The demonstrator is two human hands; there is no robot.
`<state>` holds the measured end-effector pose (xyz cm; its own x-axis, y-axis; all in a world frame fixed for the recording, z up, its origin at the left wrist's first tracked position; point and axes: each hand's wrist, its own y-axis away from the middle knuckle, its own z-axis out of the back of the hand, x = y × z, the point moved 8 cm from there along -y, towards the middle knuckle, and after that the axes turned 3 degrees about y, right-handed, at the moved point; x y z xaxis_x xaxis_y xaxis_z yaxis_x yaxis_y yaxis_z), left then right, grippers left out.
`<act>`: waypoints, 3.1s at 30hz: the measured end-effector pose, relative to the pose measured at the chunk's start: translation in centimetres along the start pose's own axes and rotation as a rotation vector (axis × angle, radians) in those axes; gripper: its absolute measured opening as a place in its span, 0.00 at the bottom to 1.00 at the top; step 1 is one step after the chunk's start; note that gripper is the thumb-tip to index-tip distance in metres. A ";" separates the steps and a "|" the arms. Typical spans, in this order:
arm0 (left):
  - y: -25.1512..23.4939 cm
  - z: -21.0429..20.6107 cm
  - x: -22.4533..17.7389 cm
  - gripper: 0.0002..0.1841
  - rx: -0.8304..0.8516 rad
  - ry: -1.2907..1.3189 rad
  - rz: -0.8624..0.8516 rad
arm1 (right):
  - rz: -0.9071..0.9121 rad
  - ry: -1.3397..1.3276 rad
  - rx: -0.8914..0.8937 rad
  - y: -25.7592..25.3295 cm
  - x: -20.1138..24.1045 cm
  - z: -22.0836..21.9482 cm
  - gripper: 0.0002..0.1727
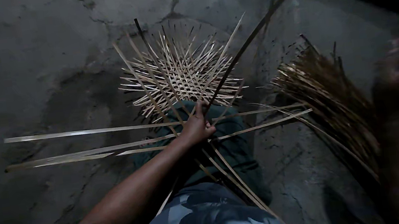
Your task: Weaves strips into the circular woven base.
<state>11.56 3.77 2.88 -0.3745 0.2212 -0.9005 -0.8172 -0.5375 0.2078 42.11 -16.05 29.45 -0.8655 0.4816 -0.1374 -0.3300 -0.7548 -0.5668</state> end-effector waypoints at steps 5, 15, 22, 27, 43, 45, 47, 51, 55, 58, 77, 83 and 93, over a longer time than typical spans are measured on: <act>0.3 0.1 -0.1 0.44 -0.024 -0.033 -0.043 | -0.029 -0.507 0.255 7.7 19.1 -9.2 0.23; 2.1 3.5 -1.6 0.46 -0.196 -0.234 -0.365 | -0.301 -0.817 0.834 12.7 26.5 -16.5 0.24; 3.2 3.2 1.5 0.27 -0.312 -0.705 -0.484 | -0.402 -0.973 0.833 13.4 25.9 -18.3 0.12; 3.1 2.7 1.3 0.29 -0.197 -0.695 -0.381 | -0.296 -0.963 0.857 13.2 25.7 -18.8 0.15; 2.2 1.8 1.7 0.27 -0.007 -0.861 -0.360 | -0.283 -1.044 0.997 13.2 25.3 -18.2 0.19; 2.0 1.7 1.9 0.27 0.014 -0.857 -0.351 | -0.265 -1.042 0.977 13.3 25.4 -18.4 0.18; 1.7 1.9 2.0 0.26 -0.005 -0.864 -0.345 | -0.279 -1.029 0.989 13.4 25.4 -18.5 0.18; 1.5 2.1 2.0 0.24 -0.027 -0.884 -0.327 | -0.271 -0.987 1.023 13.6 25.4 -19.0 0.17; 2.1 2.6 1.6 0.21 -0.188 -0.816 -0.460 | -0.253 -0.998 1.035 13.5 25.5 -18.7 0.18; 3.5 5.6 1.1 0.22 -0.529 -0.427 -0.562 | -0.230 -1.034 1.029 13.4 25.6 -18.9 0.20; 1.3 4.7 2.6 0.27 -0.299 1.198 0.035 | -0.204 -1.044 0.980 14.1 25.4 -19.4 0.21; 1.0 3.7 2.6 0.27 -0.200 1.066 -0.152 | 0.000 -1.048 0.943 13.6 22.1 -16.2 0.18; 0.6 3.3 3.3 0.26 -0.212 1.068 -0.183 | -0.866 -0.151 0.687 20.8 -14.9 -12.3 0.13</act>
<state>8.36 6.86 1.34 0.3991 -0.4505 -0.7986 -0.6918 -0.7196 0.0602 52.79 -33.41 9.68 -0.2642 0.9406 0.2133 -0.9420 -0.2991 0.1522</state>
